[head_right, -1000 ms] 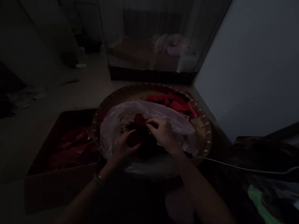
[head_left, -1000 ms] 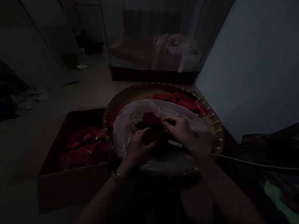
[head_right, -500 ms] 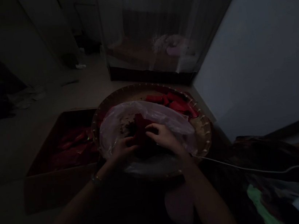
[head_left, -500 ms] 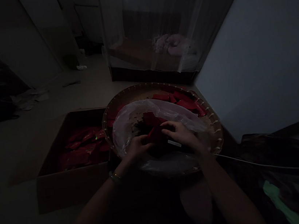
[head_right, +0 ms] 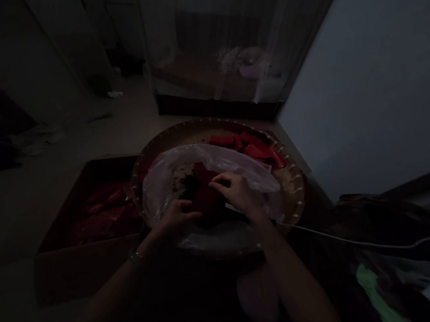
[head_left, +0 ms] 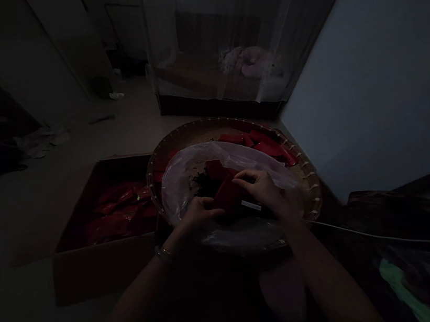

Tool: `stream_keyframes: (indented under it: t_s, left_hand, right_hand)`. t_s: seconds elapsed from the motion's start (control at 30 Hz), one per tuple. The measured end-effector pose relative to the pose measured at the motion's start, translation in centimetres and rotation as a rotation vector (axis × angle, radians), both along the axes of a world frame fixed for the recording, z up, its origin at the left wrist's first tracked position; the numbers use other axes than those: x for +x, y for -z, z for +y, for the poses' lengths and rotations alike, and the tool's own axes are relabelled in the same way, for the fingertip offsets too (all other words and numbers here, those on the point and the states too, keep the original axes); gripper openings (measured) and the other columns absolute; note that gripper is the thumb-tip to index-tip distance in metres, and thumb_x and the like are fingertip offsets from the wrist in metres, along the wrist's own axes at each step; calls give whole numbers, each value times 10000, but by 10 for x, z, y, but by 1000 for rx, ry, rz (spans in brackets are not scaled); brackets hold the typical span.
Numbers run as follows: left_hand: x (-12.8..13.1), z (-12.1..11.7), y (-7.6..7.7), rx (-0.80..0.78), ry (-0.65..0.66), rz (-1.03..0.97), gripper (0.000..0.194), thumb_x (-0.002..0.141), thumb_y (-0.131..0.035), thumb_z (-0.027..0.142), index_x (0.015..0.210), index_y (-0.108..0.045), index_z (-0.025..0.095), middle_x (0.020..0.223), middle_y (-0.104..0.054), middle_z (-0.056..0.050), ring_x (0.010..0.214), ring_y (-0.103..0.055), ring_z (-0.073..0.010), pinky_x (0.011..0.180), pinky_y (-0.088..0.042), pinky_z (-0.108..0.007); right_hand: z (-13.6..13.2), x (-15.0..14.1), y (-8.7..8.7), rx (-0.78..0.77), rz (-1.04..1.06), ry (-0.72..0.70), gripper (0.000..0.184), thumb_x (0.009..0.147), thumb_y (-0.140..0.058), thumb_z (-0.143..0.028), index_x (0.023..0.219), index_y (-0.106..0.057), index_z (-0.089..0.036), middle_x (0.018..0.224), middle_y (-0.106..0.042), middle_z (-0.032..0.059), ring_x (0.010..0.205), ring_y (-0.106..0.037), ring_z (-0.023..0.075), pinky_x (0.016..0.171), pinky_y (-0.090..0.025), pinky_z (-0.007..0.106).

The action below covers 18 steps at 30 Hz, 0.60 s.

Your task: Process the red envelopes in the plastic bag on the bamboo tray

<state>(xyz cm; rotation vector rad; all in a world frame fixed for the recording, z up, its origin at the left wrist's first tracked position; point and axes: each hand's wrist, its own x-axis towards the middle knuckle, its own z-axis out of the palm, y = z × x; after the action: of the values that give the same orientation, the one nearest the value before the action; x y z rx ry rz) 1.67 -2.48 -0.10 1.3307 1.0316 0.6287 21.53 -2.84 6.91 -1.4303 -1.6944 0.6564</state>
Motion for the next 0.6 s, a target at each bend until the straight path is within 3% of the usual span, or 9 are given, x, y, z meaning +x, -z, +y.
stream_keyframes:
  t_s: [0.2,0.37,0.5,0.6]
  left_hand:
    - [0,-1,-3,32,18,-51,308,604,-736,345,812,-701,121,668,-671,-4,618,-614,-154,559,-459,-223]
    - [-4,4,-6,195,-2,-177,527,607,-739,316,1096,-610,168,1023,-671,-67,900,-629,-210,769,-505,-307]
    - [-10,15,4,247,-146,-286,625,657,-659,383,1232,-506,190,1211,-575,-133,954,-613,-217,761,-511,-320]
    - [-12,19,8,158,-258,-355,587,737,-535,459,1254,-486,185,1267,-539,-145,1014,-596,-239,725,-511,-310]
  right_hand:
    - [-6,-4,-7,50,48,-77,236,747,-625,-393,653,-661,-178,671,-618,13,657,-559,147,614,-427,254]
    - [-2,9,-3,-183,301,-78,361,678,-636,-523,595,-633,-171,566,-566,-7,525,-501,122,496,-394,238]
    - [1,25,-3,-132,239,9,320,651,-668,-487,630,-676,-168,594,-606,-2,529,-502,121,496,-380,234]
    - [0,24,-6,-146,131,-70,276,689,-649,-442,665,-699,-171,630,-639,7,561,-525,135,517,-387,239]
